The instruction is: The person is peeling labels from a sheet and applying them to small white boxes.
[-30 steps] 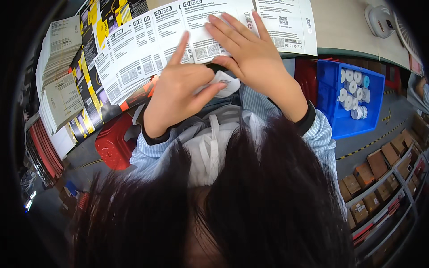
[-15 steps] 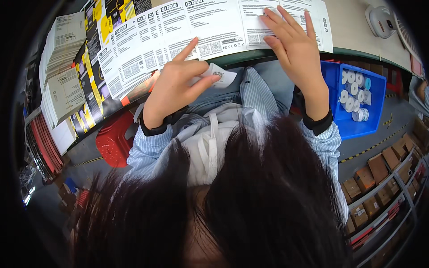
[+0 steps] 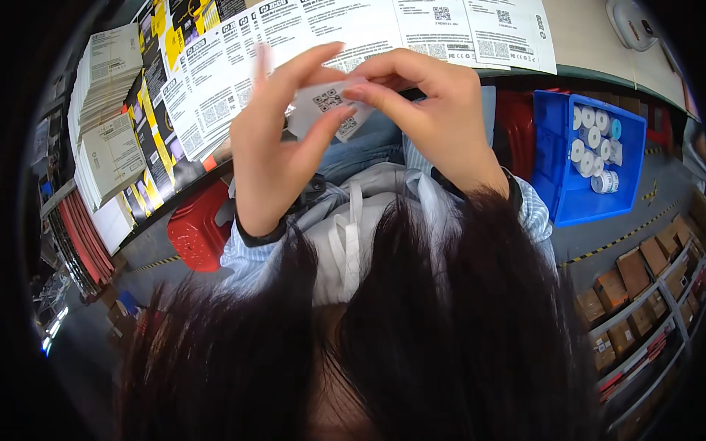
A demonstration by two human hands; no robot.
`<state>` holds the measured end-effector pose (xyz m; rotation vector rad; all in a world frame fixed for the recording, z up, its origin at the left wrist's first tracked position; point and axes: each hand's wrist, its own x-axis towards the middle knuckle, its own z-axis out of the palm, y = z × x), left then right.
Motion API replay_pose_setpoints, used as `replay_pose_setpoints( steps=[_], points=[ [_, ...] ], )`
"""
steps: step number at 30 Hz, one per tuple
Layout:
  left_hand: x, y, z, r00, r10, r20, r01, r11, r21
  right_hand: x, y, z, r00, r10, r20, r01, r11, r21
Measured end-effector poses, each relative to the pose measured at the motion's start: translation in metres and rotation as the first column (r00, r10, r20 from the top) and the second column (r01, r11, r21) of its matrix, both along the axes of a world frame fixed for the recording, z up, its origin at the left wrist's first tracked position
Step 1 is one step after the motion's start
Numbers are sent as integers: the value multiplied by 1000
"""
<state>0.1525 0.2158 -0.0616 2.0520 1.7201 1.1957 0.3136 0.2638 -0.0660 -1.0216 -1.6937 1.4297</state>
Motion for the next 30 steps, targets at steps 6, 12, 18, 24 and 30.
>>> replay_pose_setpoints(
  steps=[6, 12, 18, 24, 30],
  points=[
    [2, -5, -8, 913, 26, 408, 116, 941, -319, -2, 16, -12, 977, -91, -192, 136, 963, 234],
    [-8, -5, -17, 953, -68, 295, 119, 980, -159, 3, 14, -13, 967, -97, -235, 135, 978, 156],
    [1, -14, -12, 313, 202, 928, 218, 936, -278, 7, 31, -38, 863, -272, -426, 304, 953, 7],
    [15, -6, -18, 436, 142, 889, 152, 962, -228, -18, 11, -22, 916, -145, -375, 124, 989, -78],
    [7, 0, -30, 469, 184, 864, -42, 982, -186, -13, 19, -30, 641, -362, -677, 264, 932, -249]
  ],
)
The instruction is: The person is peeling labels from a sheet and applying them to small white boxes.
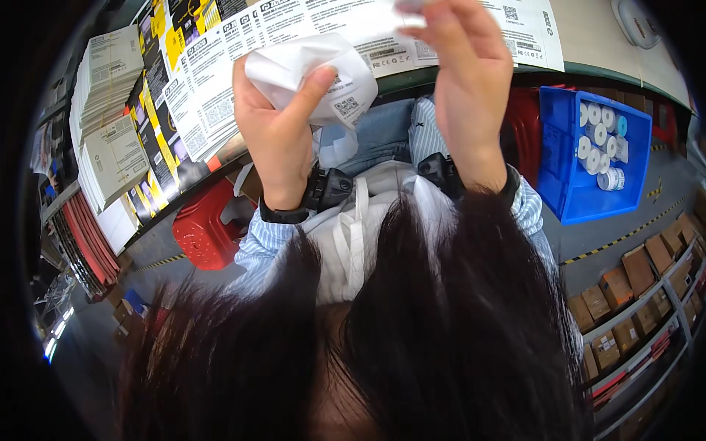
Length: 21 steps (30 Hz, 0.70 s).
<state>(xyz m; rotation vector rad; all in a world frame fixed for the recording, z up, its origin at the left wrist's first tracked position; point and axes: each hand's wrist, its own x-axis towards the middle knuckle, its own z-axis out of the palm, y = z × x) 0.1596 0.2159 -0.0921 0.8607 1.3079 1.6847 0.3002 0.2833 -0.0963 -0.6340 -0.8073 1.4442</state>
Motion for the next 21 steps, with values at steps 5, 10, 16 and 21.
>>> replay_pose_setpoints(
  steps=[5, 10, 16, 21],
  points=[
    [3, 2, 12, 996, 61, -65, -62, 998, -8, 1, -7, -10, 920, 207, 333, -277, 944, 178],
    [-8, 1, 11, 660, 313, -683, -77, 933, 352, 4, -18, -8, 851, 270, 450, -304, 953, 4],
    [-14, -4, 22, 557, 15, -830, 120, 988, 99, -1, -24, -1, 868, 234, 438, -289, 955, 63],
    [-12, -2, 13, 779, -94, -619, 133, 991, 17, 2, -16, -11, 842, 62, 536, -259, 918, 300]
  ],
)
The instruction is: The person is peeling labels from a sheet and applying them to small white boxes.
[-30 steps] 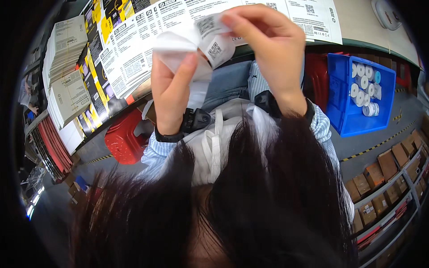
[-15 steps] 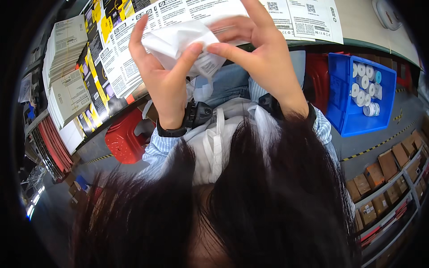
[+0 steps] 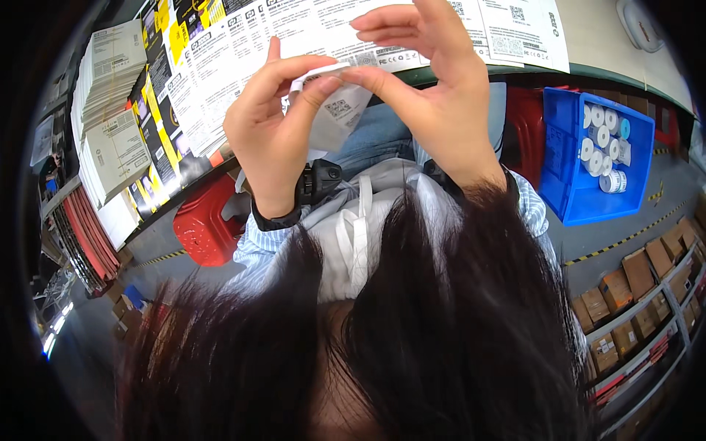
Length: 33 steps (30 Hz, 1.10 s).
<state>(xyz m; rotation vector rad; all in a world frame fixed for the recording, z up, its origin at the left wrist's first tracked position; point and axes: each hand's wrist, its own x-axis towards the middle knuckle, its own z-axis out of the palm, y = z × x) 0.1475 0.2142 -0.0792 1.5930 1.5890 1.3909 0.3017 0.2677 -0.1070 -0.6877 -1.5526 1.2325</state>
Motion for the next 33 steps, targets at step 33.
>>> replay_pose_setpoints(
  steps=[33],
  points=[
    [-5, 17, -22, 894, -416, -168, 397, 908, -135, 0, 69, -13, 993, -1, 121, 54, 898, -436]
  ],
)
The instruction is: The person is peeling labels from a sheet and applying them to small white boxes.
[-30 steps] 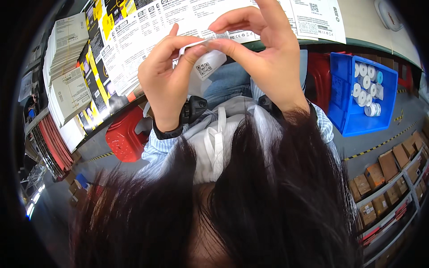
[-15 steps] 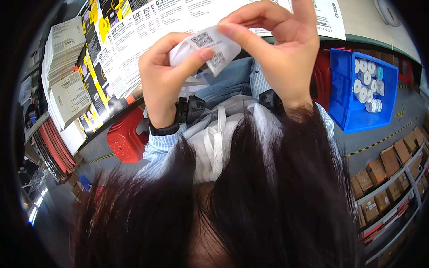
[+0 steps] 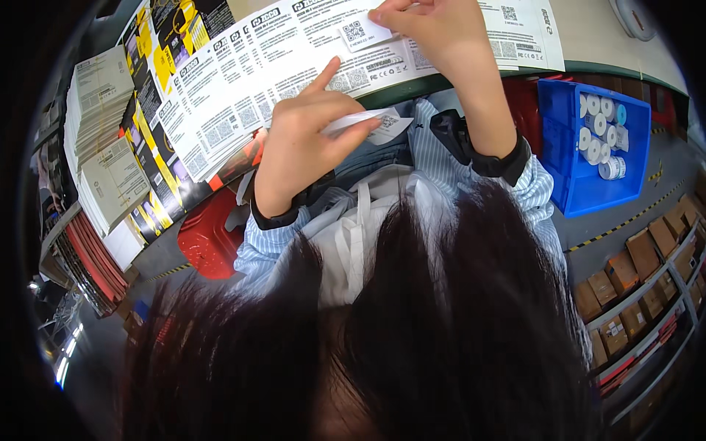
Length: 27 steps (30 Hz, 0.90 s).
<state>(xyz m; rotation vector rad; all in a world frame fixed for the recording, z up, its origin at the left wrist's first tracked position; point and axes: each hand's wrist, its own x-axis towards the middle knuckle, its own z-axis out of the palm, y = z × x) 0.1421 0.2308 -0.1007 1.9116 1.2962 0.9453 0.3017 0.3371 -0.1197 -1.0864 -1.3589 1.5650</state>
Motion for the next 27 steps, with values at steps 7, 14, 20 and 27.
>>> replay_pose_setpoints(
  steps=[7, 14, 20, 27],
  points=[
    [-4, 2, 4, 1000, -19, -22, 18, 998, -56, -6, -2, 4, 999, -9, 40, 9, 1000, -9],
    [-3, 3, 2, 999, -18, -27, 16, 998, -63, -21, -18, 19, 893, -143, 426, 48, 973, 225],
    [-3, 2, 1, 998, -20, -55, 17, 998, -60, -23, -17, 13, 684, -366, 632, -61, 834, 549],
    [-16, -9, 10, 997, -15, -74, 17, 1000, 18, -14, -27, 4, 797, -283, 534, -321, 550, 771]
  ],
)
